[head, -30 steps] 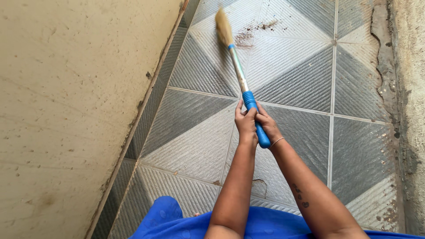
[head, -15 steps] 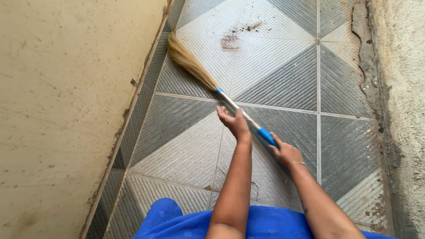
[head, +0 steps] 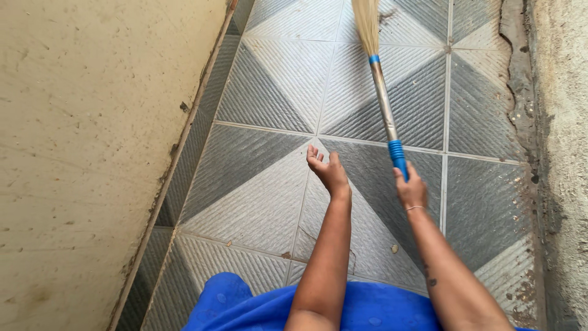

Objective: The person sweeps debris on a tiled floor using a broom while sitting down.

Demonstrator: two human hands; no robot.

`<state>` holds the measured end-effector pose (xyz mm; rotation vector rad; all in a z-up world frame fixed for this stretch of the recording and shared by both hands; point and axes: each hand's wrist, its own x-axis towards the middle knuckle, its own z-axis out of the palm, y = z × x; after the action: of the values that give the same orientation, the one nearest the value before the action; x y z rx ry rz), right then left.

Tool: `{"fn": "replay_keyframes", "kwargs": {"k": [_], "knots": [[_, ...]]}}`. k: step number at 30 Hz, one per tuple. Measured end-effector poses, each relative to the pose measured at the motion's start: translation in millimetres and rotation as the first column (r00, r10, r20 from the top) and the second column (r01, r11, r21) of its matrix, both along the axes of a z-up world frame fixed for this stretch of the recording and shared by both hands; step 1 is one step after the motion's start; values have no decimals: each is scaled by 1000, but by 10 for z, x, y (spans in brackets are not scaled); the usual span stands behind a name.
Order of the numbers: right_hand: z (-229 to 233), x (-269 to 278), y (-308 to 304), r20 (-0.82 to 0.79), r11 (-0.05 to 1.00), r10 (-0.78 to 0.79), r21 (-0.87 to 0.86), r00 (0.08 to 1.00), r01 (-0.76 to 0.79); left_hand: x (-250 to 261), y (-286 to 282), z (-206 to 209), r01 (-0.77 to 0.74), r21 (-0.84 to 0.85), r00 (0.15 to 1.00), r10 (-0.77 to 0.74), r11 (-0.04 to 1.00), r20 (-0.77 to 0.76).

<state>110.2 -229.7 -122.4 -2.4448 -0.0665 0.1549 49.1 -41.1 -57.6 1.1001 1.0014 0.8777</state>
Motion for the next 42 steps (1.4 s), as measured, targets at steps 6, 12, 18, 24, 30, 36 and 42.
{"fn": "replay_keyframes", "kwargs": {"k": [6,12,18,24,30,36,42], "knots": [[308,-438,910,-290,790,278,611,916,-47,-63,179,-185,-8,25,1000,9,1000,-30],[53,-729,1306,-407,848,466,460,785,-264,-154,433,-367,-68,112,998,68,991,3],[-125,-396,1006,-464,940,239,332,853,-82,-357,622,-1,-26,-11,999,27,1000,24],[338,-283,1211,-546,808,156,550,823,212,-589,850,252,-8,-22,1000,9,1000,4],[644,-693,1838,-501,676,324,716,803,175,-744,1045,177,-15,-3,1000,15,1000,24],[165,-866,2360,-614,577,592,775,522,258,-973,1210,436,70,-71,989,-79,995,-121],[27,-494,2317,-680,504,563,733,469,458,-1085,1371,332,141,1,990,-141,990,-28]]}}
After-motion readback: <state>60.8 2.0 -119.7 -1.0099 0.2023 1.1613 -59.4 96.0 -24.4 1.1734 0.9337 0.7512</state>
